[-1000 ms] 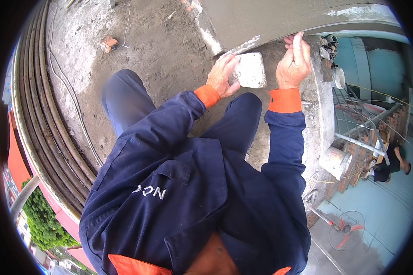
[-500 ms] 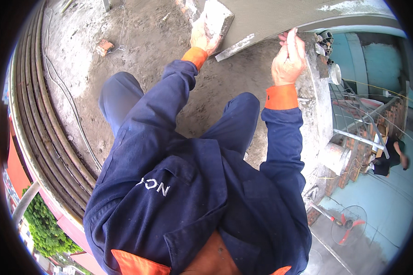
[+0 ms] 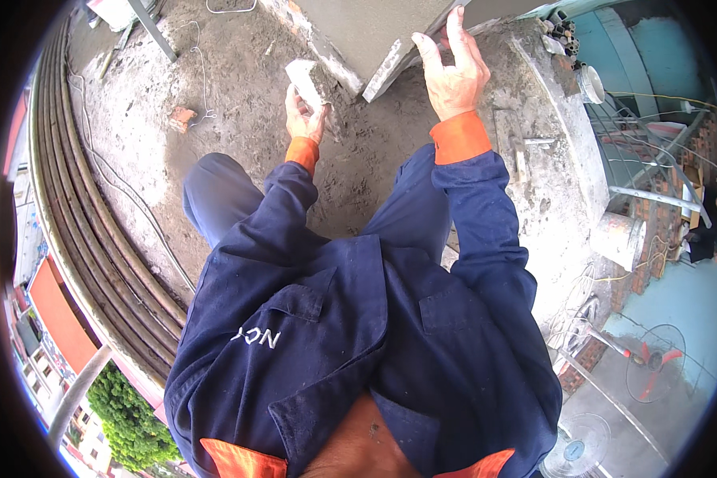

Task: The person applies mortar to the corner of a wall using a trowel. They hold a long straight edge against one side of the corner while using the trowel to press and smooth the mortar onto the other side to create a straight edge.

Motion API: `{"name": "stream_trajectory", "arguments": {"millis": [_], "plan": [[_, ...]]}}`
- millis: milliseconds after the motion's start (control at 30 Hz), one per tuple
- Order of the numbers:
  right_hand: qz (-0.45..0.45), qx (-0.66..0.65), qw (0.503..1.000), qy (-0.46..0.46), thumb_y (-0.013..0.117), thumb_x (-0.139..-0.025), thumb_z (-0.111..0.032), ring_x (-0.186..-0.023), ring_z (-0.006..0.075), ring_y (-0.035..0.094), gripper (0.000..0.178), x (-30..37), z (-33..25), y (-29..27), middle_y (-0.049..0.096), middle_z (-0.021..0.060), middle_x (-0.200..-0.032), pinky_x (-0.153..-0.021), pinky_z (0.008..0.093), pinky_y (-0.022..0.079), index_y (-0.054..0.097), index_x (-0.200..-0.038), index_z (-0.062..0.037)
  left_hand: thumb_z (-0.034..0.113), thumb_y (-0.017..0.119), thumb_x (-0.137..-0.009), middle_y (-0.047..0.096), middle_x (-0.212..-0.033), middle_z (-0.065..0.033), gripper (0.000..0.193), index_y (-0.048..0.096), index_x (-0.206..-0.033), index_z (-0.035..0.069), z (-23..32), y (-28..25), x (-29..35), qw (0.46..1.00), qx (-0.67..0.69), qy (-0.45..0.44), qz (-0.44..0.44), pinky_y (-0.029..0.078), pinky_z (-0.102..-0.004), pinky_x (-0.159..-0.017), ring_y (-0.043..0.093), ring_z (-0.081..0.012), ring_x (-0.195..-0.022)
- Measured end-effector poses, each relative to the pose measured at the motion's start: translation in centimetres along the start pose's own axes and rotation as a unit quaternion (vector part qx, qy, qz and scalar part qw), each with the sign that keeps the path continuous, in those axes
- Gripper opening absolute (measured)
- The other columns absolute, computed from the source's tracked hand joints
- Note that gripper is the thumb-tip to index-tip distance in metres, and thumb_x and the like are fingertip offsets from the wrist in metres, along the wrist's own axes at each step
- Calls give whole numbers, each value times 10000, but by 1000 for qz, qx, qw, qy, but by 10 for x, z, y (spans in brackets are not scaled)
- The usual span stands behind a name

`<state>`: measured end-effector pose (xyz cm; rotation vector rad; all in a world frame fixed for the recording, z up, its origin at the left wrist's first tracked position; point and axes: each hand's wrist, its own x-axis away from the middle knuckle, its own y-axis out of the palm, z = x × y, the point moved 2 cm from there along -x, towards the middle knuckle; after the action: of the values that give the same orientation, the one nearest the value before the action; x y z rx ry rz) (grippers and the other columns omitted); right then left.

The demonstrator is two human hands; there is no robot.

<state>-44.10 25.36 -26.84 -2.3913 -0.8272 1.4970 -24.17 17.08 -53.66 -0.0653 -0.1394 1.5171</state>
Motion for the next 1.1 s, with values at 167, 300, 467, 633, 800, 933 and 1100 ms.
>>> {"name": "stream_trajectory", "arguments": {"millis": [167,300,467,633,800,933,1100], "plan": [[27,-23,999,-14,805,-798,-11,-898,174,696,647,-2,-8,7,705,153,-1047,-792,302,578,555,-1395,-15,108,853,-696,567,-1325,-146,1016,293,-1540,194,1,2,1,999,35,0,-12,577,-390,-843,641,-259,-1027],[33,-9,999,-11,807,-781,-3,-866,163,692,655,0,2,7,704,139,-1015,-779,298,575,561,-1388,-8,135,852,-694,555,-1339,-152,988,318,-1525,153,21,2,4,998,60,-22,-23,557,-380,-880,633,-262,-1057],[40,-10,998,-40,808,-776,-8,-848,162,692,648,-1,4,8,703,134,-991,-765,296,574,569,-1378,-5,155,850,-699,564,-1332,-155,969,332,-1517,112,26,4,1,998,60,-16,-27,545,-364,-899,634,-257,-1067],[42,-8,998,-38,831,-746,-46,-830,184,701,651,-3,5,7,712,144,-991,-752,308,579,596,-1353,-19,153,848,-695,587,-1310,-142,966,343,-1517,109,24,11,0,999,36,-10,-26,541,-357,-903,639,-249,-1052],[36,-2,999,-36,815,-766,-16,-831,160,694,636,-3,2,7,706,132,-967,-746,295,577,587,-1360,-6,147,839,-697,584,-1317,-134,955,349,-1516,114,27,15,0,996,81,-15,-40,538,-358,-911,638,-247,-1051],[47,-12,998,-45,835,-738,-45,-794,174,698,644,-5,4,8,715,140,-969,-717,303,578,607,-1340,-16,123,834,-695,576,-1323,-132,956,349,-1519,122,19,20,-4,994,94,-12,-48,539,-355,-912,635,-248,-1053],[37,-5,999,-34,813,-763,-5,-809,151,699,623,-4,0,7,715,140,-968,-716,284,578,595,-1347,6,130,838,-701,583,-1312,-141,967,339,-1529,140,28,24,-3,993,102,-25,-60,546,-358,-903,640,-248,-1047]]}}
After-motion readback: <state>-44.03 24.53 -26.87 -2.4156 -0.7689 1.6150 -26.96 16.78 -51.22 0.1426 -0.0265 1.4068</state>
